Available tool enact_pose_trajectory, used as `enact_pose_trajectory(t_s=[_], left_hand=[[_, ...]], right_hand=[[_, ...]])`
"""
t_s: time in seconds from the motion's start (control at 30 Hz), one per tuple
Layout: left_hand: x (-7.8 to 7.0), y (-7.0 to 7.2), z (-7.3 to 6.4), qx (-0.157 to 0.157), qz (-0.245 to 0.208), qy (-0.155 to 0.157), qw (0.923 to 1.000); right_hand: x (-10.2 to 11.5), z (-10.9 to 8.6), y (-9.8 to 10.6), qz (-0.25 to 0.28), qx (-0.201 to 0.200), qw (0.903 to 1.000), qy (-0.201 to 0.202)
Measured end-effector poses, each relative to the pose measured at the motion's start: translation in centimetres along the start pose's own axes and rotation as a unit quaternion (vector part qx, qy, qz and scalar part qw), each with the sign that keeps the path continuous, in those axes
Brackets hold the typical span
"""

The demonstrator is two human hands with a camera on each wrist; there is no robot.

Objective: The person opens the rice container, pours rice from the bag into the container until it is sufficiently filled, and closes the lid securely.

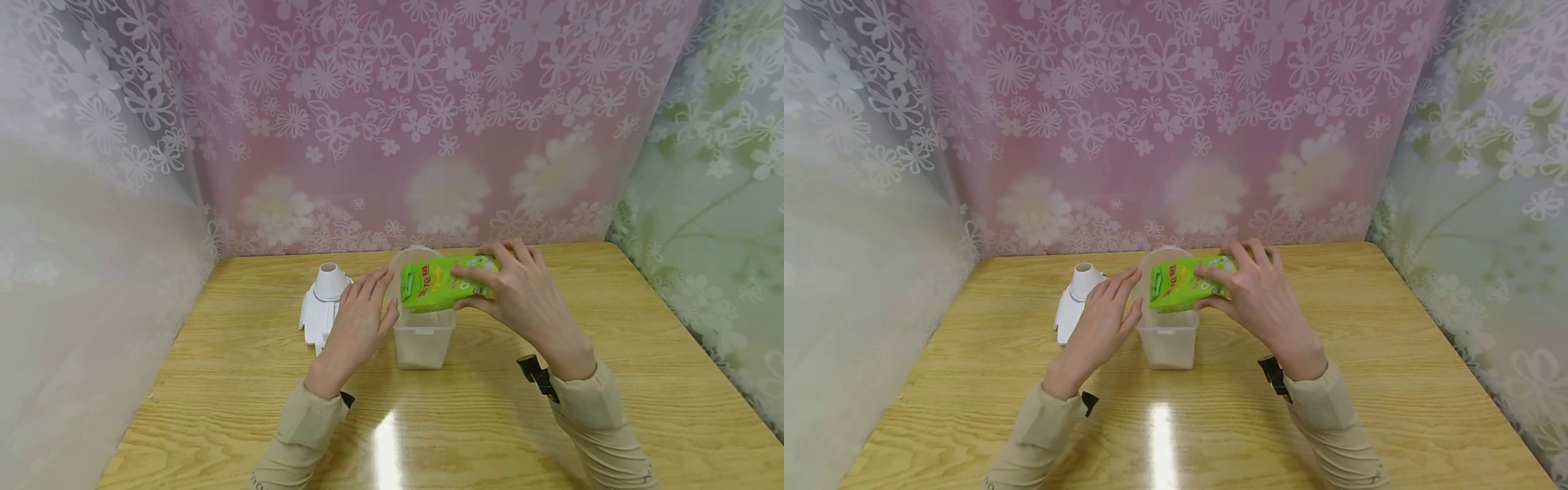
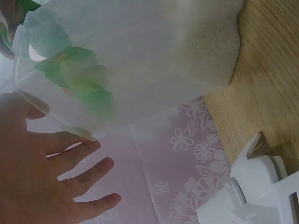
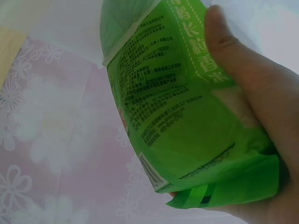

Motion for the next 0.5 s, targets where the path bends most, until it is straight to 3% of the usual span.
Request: enact_pose_trajectory(t_s=[0.5], left_hand=[[-0.02,-0.01,0.02,0.001,0.001,-0.001,1.0000]], right_hand=[[0.33,0.19,0.04,-0.022,-0.034,0.9989,0.022]])
Point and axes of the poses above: each hand's wrist, its own z-axis towards the middle knuckle, its own y-axis out of the back of the hand, x = y × z, the point moved 9 cm from there along z, towards the middle knuckle, and after that the axes turned 5 degrees about z, right-handed, at the moved point
